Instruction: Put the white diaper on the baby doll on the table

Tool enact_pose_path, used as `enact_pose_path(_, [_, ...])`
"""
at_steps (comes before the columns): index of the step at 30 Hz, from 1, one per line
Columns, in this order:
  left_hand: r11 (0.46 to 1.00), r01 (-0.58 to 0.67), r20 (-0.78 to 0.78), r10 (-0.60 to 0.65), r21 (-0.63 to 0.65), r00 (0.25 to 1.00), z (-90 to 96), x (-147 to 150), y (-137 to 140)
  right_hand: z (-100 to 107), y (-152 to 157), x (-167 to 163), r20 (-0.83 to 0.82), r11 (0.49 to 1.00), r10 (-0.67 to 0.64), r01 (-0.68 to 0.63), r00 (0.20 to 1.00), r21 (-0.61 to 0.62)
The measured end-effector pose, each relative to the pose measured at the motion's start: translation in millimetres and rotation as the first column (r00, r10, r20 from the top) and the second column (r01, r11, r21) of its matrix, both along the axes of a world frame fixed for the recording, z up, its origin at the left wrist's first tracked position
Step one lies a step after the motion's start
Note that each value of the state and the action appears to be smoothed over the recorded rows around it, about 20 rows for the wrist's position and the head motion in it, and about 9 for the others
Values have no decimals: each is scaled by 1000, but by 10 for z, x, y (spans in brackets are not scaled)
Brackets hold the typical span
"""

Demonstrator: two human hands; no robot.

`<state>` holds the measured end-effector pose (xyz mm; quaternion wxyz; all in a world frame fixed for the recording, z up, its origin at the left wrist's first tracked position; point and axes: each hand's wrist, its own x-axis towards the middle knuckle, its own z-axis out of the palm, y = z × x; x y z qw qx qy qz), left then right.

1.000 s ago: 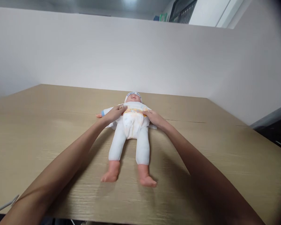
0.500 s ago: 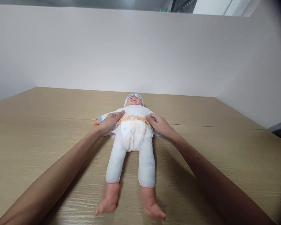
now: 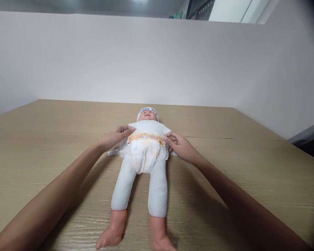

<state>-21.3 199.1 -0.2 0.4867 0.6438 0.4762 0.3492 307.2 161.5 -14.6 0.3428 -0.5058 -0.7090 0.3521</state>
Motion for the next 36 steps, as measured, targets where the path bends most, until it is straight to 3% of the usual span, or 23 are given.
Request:
enact_pose_path(4, [988, -97, -190, 120, 123, 975, 228, -71, -8, -146, -362, 225, 248, 937, -219, 133, 944, 324])
enact_pose_path(7, [925, -96, -240, 194, 367, 951, 415, 88, -116, -258, -518, 332, 350, 907, -272, 118, 896, 404])
enact_pose_path(11, [774, 163, -349, 78, 611, 934, 595, 557, -343, -328, -520, 288, 404, 907, -309, 140, 861, 396])
enact_pose_path(13, [693, 337, -471, 5, 638, 882, 604, 791, -414, -337, -494, 247, 405, 909, -328, 167, 854, 382])
enact_pose_path(15, [662, 463, -593, -34, 590, 804, 548, 959, -428, -340, -475, 233, 382, 912, -346, 212, 857, 350])
enact_pose_path(18, [689, 502, -684, -13, 522, 729, 397, 1068, -375, -343, -459, 265, 348, 924, -368, 299, 862, 237])
enact_pose_path(21, [711, 468, -683, 22, 524, 730, 275, 1064, -323, -346, -447, 309, 354, 926, -378, 354, 855, 134])
enact_pose_path(24, [726, 458, -681, 20, 513, 732, 241, 1045, -317, -344, -445, 322, 344, 922, -385, 372, 857, 106])
enact_pose_path(30, [740, 442, -681, 30, 508, 732, 258, 1059, -338, -240, -451, 305, 73, 978, -206, 207, 976, -9])
enact_pose_path(36, [743, 427, -670, 40, 516, 741, 265, 1080, -351, -14, -385, 174, -105, 988, -129, 119, 986, -97])
